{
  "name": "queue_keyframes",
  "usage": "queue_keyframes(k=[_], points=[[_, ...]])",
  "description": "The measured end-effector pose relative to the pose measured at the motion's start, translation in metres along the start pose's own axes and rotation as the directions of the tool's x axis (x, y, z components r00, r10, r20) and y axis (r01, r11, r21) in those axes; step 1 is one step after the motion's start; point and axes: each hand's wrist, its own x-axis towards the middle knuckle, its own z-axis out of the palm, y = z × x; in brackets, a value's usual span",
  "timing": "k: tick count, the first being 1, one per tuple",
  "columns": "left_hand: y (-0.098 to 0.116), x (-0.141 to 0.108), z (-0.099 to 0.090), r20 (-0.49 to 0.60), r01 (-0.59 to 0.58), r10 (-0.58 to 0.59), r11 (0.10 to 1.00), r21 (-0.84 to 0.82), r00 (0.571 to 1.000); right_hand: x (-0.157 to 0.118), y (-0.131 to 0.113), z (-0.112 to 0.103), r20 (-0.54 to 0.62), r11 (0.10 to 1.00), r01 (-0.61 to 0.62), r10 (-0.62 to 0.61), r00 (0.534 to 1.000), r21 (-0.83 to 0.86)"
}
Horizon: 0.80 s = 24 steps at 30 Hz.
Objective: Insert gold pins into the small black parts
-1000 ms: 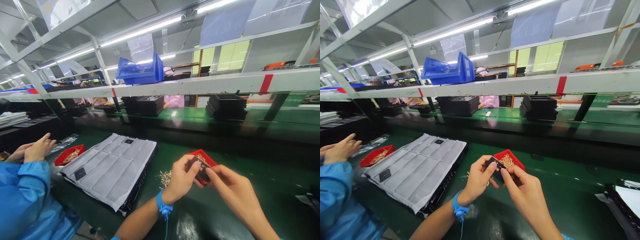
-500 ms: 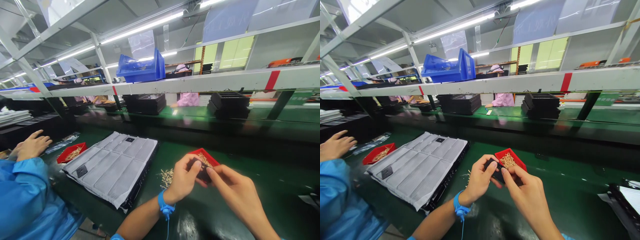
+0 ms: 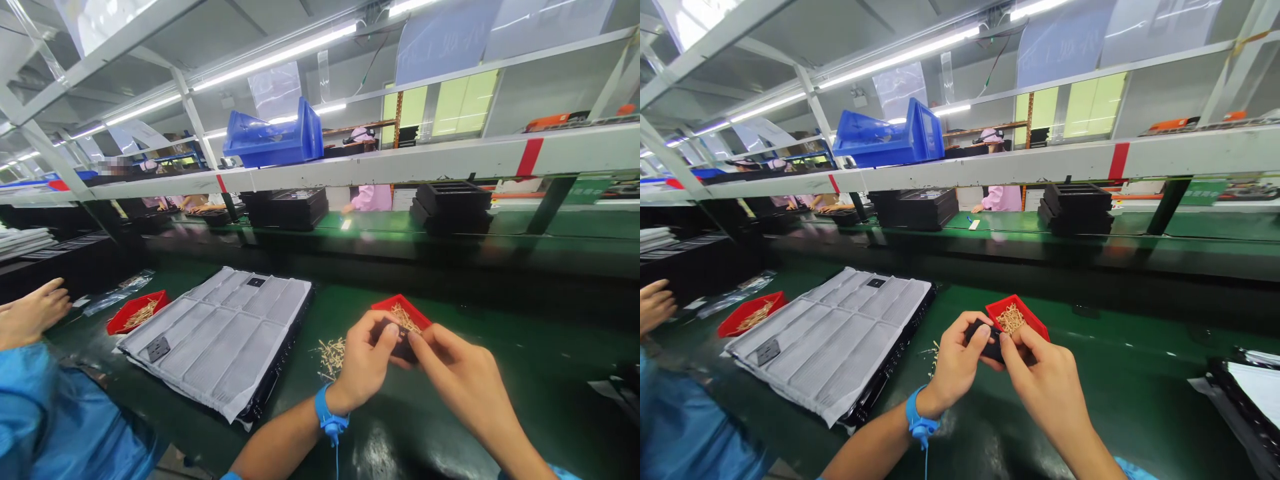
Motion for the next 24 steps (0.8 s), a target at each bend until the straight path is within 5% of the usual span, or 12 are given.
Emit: queue_keyframes(k=[11, 19, 24], points=[[-0.003, -0.002, 0.001, -0.02, -0.026, 0.027, 0.999, 0.032, 0.999, 0.003, -0.003, -0.004, 0.06, 0.998, 0.009, -0.005, 0.998, -0.061], [-0.004, -0.002, 0.002, -0.026, -0.016, 0.016, 1.0, -0.006, 1.0, 0.01, -0.005, -0.02, 0.135, 0.991, -0.103, 0.114, 0.984, -0.087], [0.009, -0.004, 0.001, -0.067, -0.019, 0.014, 0.998, -0.068, 0.998, 0.013, -0.003, -0.031, 0.25, 0.964, -0.233, 0.196, 0.948, 0.129]])
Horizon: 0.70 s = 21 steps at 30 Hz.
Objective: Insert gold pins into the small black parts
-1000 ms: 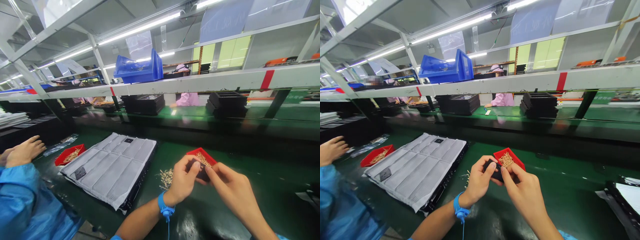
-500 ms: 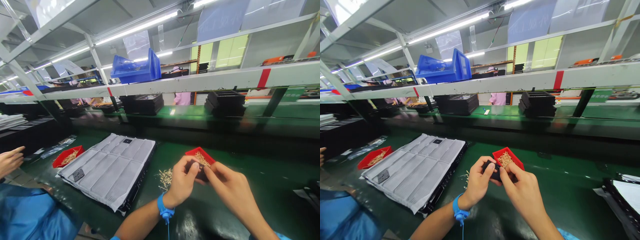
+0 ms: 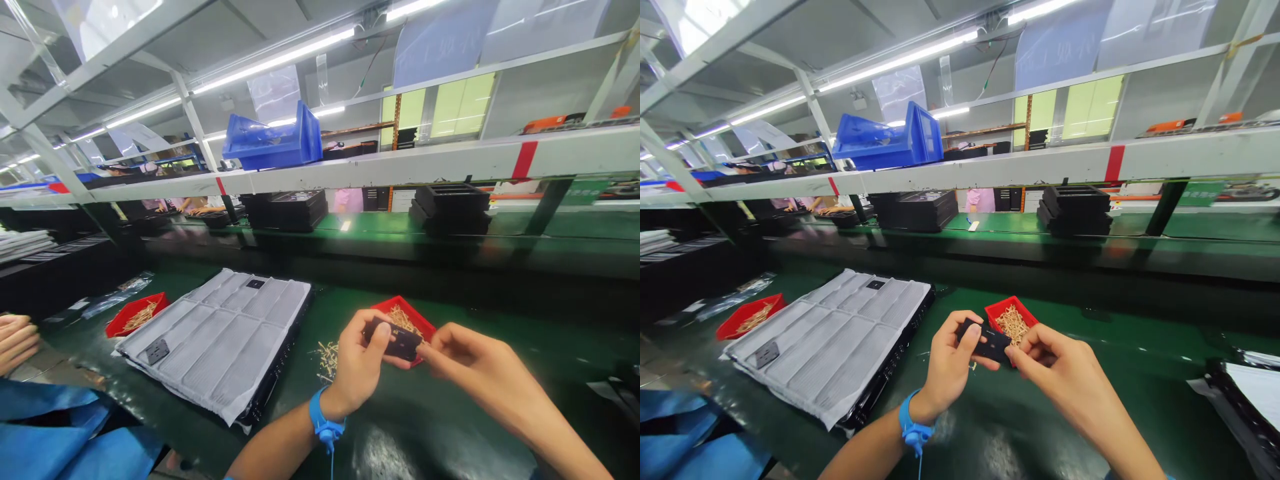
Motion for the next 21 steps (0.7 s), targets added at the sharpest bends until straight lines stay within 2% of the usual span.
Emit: queue_keyframes(k=[3, 5, 9, 12, 14, 17, 19, 21], points=[[0.007, -0.003, 0.0, 0.003, -0.012, 0.012, 1.0, -0.02, 1.0, -0.005, -0.007, 0.003, 0.028, 0.979, -0.06, 0.056, 0.998, 0.197], [0.009, -0.006, -0.001, 0.01, -0.017, 0.018, 1.0, -0.025, 1.0, -0.008, -0.013, 0.006, 0.008, 0.963, -0.074, 0.074, 0.997, 0.259], [0.011, -0.008, -0.001, 0.016, -0.022, 0.022, 0.999, -0.023, 1.0, -0.013, -0.022, 0.011, -0.046, 0.963, -0.054, 0.068, 0.997, 0.265], [0.011, -0.008, -0.002, 0.033, -0.021, 0.022, 1.0, -0.016, 0.999, -0.012, -0.018, 0.013, -0.088, 0.965, -0.029, 0.054, 0.995, 0.26], [0.01, -0.007, -0.003, 0.037, -0.034, 0.034, 0.999, -0.001, 0.999, -0.009, -0.011, 0.014, -0.121, 0.972, 0.043, -0.015, 0.993, 0.232], [0.007, -0.008, -0.004, 0.032, -0.071, 0.069, 0.997, 0.044, 0.997, -0.006, -0.003, 0.015, -0.173, 0.963, 0.243, -0.22, 0.96, 0.121], [0.004, -0.008, -0.004, 0.027, -0.113, 0.111, 0.99, 0.088, 0.993, -0.006, -0.001, 0.017, -0.221, 0.932, 0.362, -0.351, 0.91, 0.011], [0.003, -0.009, -0.004, 0.018, -0.162, 0.161, 0.978, 0.131, 0.987, -0.009, -0.003, 0.02, -0.302, 0.889, 0.443, -0.458, 0.836, -0.12]])
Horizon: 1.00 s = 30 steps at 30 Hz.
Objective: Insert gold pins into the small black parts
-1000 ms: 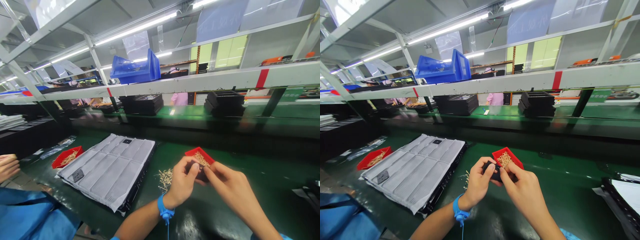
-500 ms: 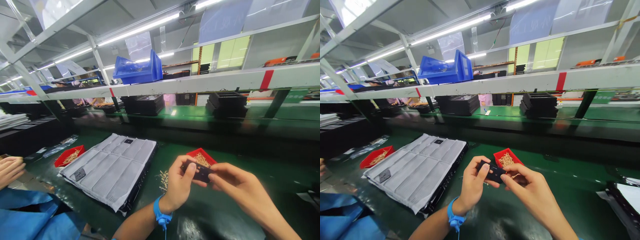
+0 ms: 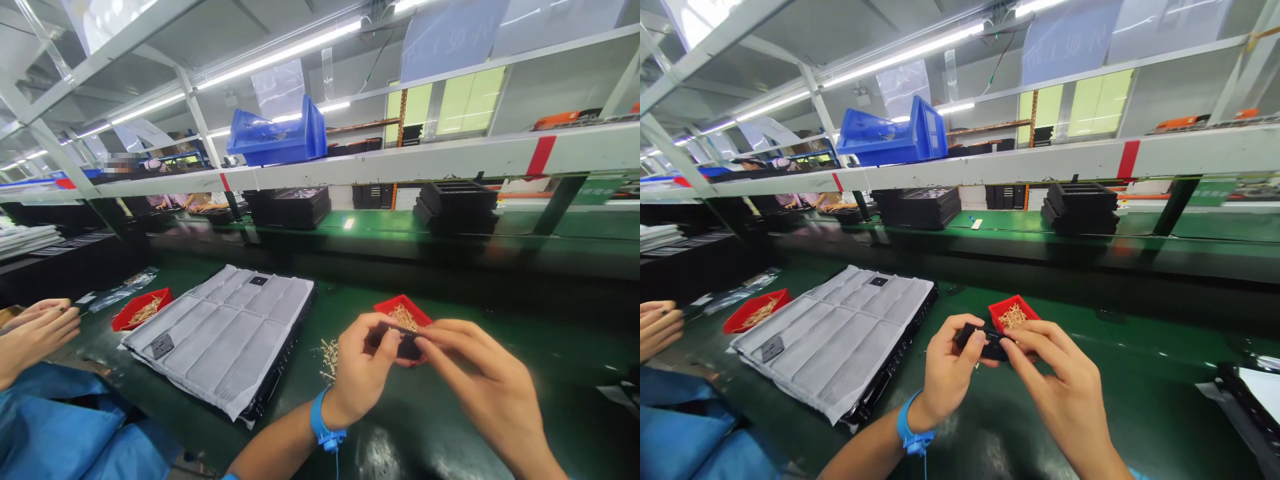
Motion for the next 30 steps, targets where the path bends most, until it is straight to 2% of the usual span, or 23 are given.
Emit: queue_keyframes(k=[3, 5, 8, 10, 13, 19, 23, 30], points=[[0.0, -0.002, 0.0, -0.017, -0.058, 0.059, 0.998, 0.028, 0.998, -0.005, -0.006, 0.003, -0.109, 0.983, 0.126, -0.141, 0.984, -0.136], [0.001, -0.002, 0.0, -0.018, -0.084, 0.084, 0.996, 0.029, 0.996, -0.007, -0.009, 0.005, -0.108, 0.979, 0.135, -0.152, 0.982, -0.15], [0.001, -0.003, -0.001, -0.005, -0.112, 0.112, 0.993, 0.04, 0.994, -0.004, -0.012, 0.004, -0.026, 1.0, 0.008, -0.008, 1.0, -0.011], [0.001, -0.004, -0.001, 0.002, -0.115, 0.115, 0.992, 0.046, 0.993, 0.001, -0.014, 0.004, 0.042, 0.988, -0.106, 0.102, 0.994, 0.108], [0.0, -0.005, -0.001, 0.003, -0.106, 0.106, 0.993, 0.049, 0.994, 0.007, -0.016, 0.004, 0.091, 0.961, -0.2, 0.186, 0.978, 0.19], [0.003, -0.005, 0.0, -0.005, -0.075, 0.076, 0.995, 0.06, 0.997, 0.005, -0.016, 0.006, 0.074, 0.95, -0.209, 0.197, 0.978, 0.231], [0.003, -0.006, 0.001, 0.004, -0.059, 0.059, 0.997, 0.053, 0.998, -0.002, -0.009, 0.004, 0.072, 0.963, -0.226, 0.217, 0.973, 0.146], [0.001, -0.008, 0.0, 0.018, -0.125, 0.124, 0.983, 0.136, 0.992, -0.003, -0.007, 0.005, 0.061, 0.962, -0.258, 0.253, 0.966, 0.093]])
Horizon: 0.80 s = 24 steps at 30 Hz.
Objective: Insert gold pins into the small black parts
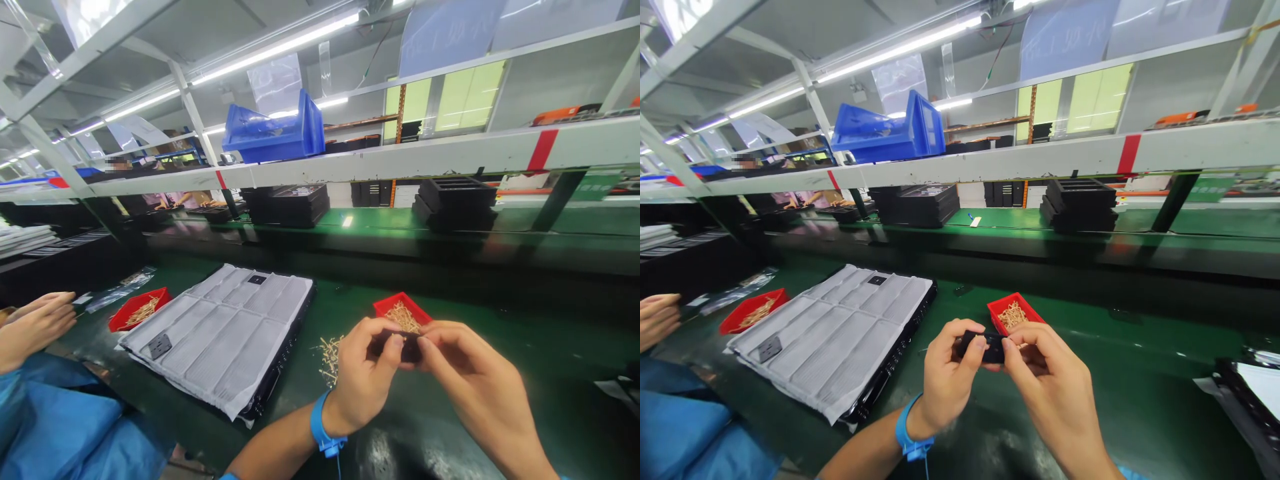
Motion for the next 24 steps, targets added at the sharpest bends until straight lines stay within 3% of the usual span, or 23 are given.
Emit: queue_keyframes(k=[6, 10, 14, 18, 24], points=[[-0.0009, -0.0007, -0.0046, 0.008, -0.158, 0.159, 0.967, 0.202, 0.987, -0.0016, -0.0025, -0.0019, 0.034, 0.987, -0.037, 0.032, 0.999, 0.158], [-0.0067, -0.0032, -0.0065, 0.034, -0.196, 0.195, 0.928, 0.316, 0.98, -0.0039, -0.0017, -0.0054, 0.071, 0.976, -0.085, 0.072, 0.995, 0.202], [-0.006, -0.0025, -0.0062, 0.017, -0.153, 0.154, 0.953, 0.263, 0.988, -0.004, -0.0033, -0.0051, 0.078, 0.968, -0.127, 0.112, 0.991, 0.217], [-0.0009, -0.001, -0.0062, 0.003, -0.113, 0.115, 0.978, 0.177, 0.993, -0.0038, 0.0005, -0.0022, 0.059, 0.97, -0.082, 0.07, 0.996, 0.231], [-0.0015, -0.0041, -0.0069, 0.025, -0.155, 0.153, 0.968, 0.199, 0.988, -0.002, 0.0018, 0.0008, 0.006, 0.969, -0.08, 0.08, 0.997, 0.233]])
